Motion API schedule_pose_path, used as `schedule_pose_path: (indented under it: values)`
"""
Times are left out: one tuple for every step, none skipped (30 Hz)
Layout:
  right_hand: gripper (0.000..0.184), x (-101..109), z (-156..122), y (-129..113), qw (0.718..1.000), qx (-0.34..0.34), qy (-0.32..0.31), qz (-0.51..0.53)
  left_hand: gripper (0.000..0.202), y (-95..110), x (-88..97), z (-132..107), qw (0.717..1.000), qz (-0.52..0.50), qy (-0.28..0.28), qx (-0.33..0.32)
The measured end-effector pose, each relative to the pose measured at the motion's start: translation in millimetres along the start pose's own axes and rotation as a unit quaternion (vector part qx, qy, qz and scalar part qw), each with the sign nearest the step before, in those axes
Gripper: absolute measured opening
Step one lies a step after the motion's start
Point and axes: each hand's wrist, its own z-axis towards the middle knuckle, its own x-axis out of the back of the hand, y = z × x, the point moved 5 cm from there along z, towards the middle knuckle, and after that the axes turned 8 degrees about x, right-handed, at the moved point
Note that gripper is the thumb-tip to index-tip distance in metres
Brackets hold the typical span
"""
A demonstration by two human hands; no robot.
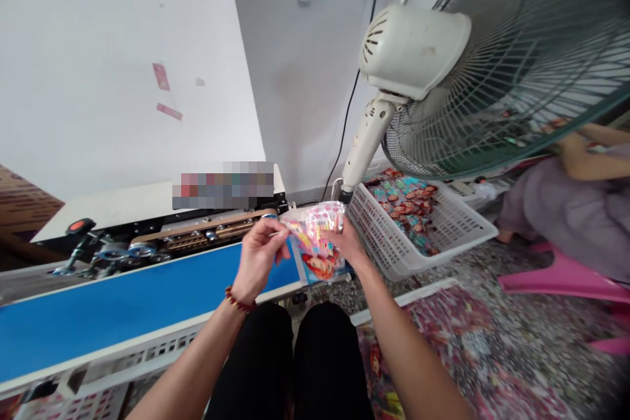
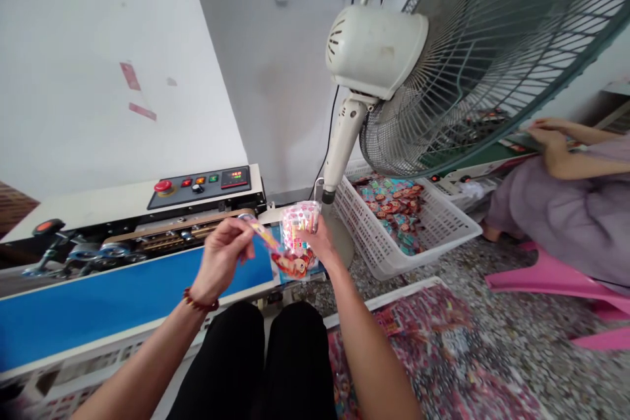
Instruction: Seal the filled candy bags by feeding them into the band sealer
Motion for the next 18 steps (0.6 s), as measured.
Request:
schedule_pose_path:
  values:
    - [0.049,-0.2,0.0,0.4,1.0,-0.003,0.001,0.003,0.032,-1.4,-3.0,-1.2,0.999,0.029,-0.017,-0.007]
    - [0.049,-0.3,-0.2,0.8,1.0,-0.004,0.003,0.001,0.031,-2.9,-5.2,-2.0,0.999,0.046,-0.025,-0.015]
    - [0.049,-0.4,-0.4,1.1,1.0,-0.004,0.003,-0.001,0.029,-4.2,-6.5,-2.4,0.998,0.05,-0.027,-0.02]
    - [0.05,-0.2,-0.7,1.2,1.0,-0.004,0.004,-0.004,0.028,-5.2,-7.2,-2.4,0.999,0.041,-0.027,-0.021]
    - [0.05,0.1,-1.0,1.0,1.0,-0.003,0.006,-0.006,0.027,-6.0,-7.4,-2.2,0.999,0.021,-0.028,-0.017]
    - [0.051,0.4,-1.3,0.7,1.0,-0.004,0.005,-0.007,0.028,-6.6,-7.0,-1.7,1.0,-0.002,-0.029,-0.008]
    - [0.052,0.7,-1.5,0.1,1.0,-0.004,0.003,-0.007,0.03,-7.1,-6.2,-1.1,0.999,-0.021,-0.029,0.004]
    - [0.053,1.2,-1.6,-0.8,1.0,-0.004,0.003,-0.006,0.031,-7.6,-5.1,-0.2,0.999,-0.035,-0.029,0.017]
    - [0.053,1.7,-1.8,-1.9,1.0,-0.003,0.003,-0.007,0.033,-8.8,-3.4,1.0,0.998,-0.048,-0.024,0.031]
    - [0.054,2.2,-1.9,-3.1,1.0,-0.004,0.004,-0.006,0.034,-11.1,-1.9,2.8,0.997,-0.059,-0.021,0.05]
    - [0.054,2.3,-2.2,-4.5,1.0,-0.003,0.003,-0.004,0.034,-14.8,-1.2,5.2,0.995,-0.067,-0.022,0.073]
    - [0.054,2.4,-2.6,-6.0,1.0,-0.003,0.002,-0.001,0.035,-19.8,-1.3,8.2,0.992,-0.071,-0.027,0.099]
    - [0.053,2.5,-3.1,-7.6,1.0,-0.001,0.003,0.001,0.035,-25.9,-1.8,12.0,0.989,-0.072,-0.029,0.124]
    - [0.052,2.7,-3.6,-9.3,1.0,0.001,0.003,-0.001,0.034,-32.9,-2.1,16.5,0.986,-0.069,-0.025,0.151]
    - [0.05,2.8,-4.2,-11.1,1.0,0.004,0.003,-0.005,0.032,-40.4,-2.0,21.7,0.982,-0.061,-0.011,0.176]
    - [0.048,3.2,-4.7,-12.7,1.0,0.007,0.004,-0.011,0.03,-48.0,-1.3,27.2,0.978,-0.049,0.011,0.202]
    - [0.046,3.8,-5.1,-14.1,1.0,0.01,0.006,-0.019,0.027,-55.1,-0.4,32.9,0.973,-0.035,0.036,0.226]
    - [0.045,4.3,-5.3,-15.0,1.0,0.012,0.008,-0.025,0.025,-61.3,0.4,38.6,0.967,-0.023,0.059,0.246]
